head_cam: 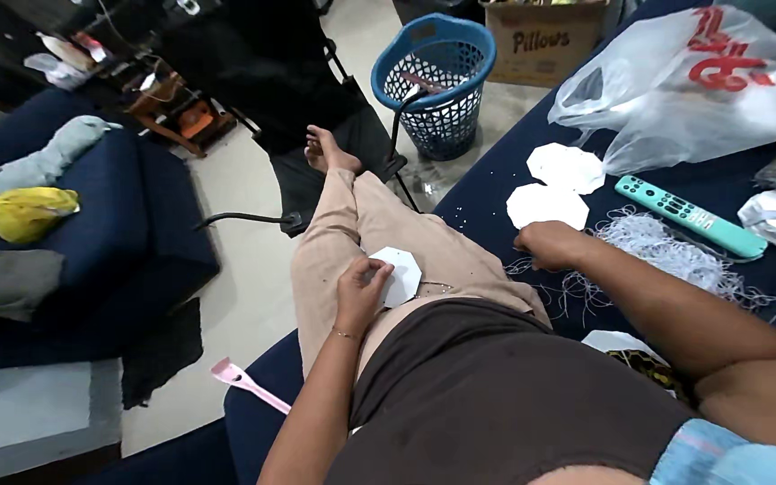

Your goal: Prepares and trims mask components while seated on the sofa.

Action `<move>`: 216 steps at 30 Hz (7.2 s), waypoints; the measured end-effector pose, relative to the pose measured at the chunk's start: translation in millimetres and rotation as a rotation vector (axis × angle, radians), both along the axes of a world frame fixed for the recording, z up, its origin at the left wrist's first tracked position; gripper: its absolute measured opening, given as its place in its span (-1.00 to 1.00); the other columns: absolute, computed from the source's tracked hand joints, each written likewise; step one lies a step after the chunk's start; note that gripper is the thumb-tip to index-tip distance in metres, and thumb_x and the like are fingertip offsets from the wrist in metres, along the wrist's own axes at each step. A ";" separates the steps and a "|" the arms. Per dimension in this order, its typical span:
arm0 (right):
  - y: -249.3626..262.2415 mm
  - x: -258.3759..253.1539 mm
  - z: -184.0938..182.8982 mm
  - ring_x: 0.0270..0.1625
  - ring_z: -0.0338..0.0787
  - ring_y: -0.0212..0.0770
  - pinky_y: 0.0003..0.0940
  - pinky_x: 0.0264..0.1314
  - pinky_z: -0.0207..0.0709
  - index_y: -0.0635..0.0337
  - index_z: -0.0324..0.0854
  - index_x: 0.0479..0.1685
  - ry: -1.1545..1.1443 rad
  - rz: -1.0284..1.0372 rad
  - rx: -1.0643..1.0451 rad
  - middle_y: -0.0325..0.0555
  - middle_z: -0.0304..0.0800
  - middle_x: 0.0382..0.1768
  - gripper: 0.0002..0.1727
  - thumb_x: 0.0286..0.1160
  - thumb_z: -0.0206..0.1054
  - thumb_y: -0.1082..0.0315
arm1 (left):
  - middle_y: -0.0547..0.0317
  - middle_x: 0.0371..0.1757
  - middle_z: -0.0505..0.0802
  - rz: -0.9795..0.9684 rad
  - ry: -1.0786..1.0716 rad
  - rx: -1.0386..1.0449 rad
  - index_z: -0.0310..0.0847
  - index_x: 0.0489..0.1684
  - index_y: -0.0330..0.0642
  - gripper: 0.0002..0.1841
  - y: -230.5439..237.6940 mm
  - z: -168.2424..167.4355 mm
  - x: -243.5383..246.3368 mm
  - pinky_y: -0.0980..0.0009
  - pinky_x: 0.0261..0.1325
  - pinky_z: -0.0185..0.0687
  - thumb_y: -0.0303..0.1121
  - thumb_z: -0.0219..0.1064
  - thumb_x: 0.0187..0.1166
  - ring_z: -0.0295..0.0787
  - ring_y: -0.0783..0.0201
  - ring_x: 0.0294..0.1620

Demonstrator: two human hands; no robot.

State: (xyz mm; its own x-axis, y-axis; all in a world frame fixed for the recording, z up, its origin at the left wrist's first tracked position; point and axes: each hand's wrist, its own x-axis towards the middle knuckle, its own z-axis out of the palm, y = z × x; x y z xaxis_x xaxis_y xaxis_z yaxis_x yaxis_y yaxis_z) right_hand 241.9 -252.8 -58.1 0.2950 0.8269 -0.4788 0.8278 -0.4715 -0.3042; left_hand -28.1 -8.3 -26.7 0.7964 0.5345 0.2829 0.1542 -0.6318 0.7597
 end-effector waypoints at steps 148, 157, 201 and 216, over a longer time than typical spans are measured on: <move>116.2 -85.7 22.3 -0.46 0.80 -0.31 -0.34 -0.34 0.71 0.34 0.51 0.33 0.606 -0.272 1.046 -0.13 0.82 -0.44 -0.57 0.65 0.32 0.23 | -0.22 -0.04 0.82 -0.051 -0.107 0.239 0.77 -0.10 -0.48 -0.83 -11.4 -0.3 30.1 0.21 0.23 0.73 -0.61 0.34 0.46 0.81 0.06 0.03; 114.8 -66.2 31.0 -0.28 0.76 -0.29 -0.40 -0.29 0.69 0.33 0.29 0.61 1.115 -0.421 0.661 -0.08 0.73 -0.10 -0.33 0.43 0.38 0.59 | -0.28 -0.02 0.82 -0.160 -0.222 0.515 0.83 -0.19 -0.44 -0.85 -14.4 0.8 28.9 0.20 0.33 0.70 -0.67 0.43 0.34 0.80 -0.07 0.12; 116.2 -83.3 24.1 0.08 0.82 -0.04 -0.21 0.07 0.75 0.32 0.80 -0.19 0.169 -0.044 1.388 0.17 0.79 0.10 -0.77 0.55 0.33 0.31 | -0.13 0.08 0.84 0.093 -0.164 -0.198 0.62 0.26 -0.52 -0.60 -18.4 8.9 29.6 0.47 0.08 0.72 -0.58 0.38 0.43 0.79 0.38 -0.08; 121.6 -89.7 19.3 0.18 0.75 0.07 -0.10 0.14 0.66 0.25 0.80 -0.31 0.056 0.022 1.317 0.16 0.79 0.12 -0.79 0.48 0.31 0.31 | -0.07 -0.16 0.84 0.071 -0.179 -0.077 0.67 0.02 -0.54 -0.74 -19.2 6.1 29.2 0.49 -0.10 0.67 -0.59 0.38 0.40 0.72 0.40 -0.27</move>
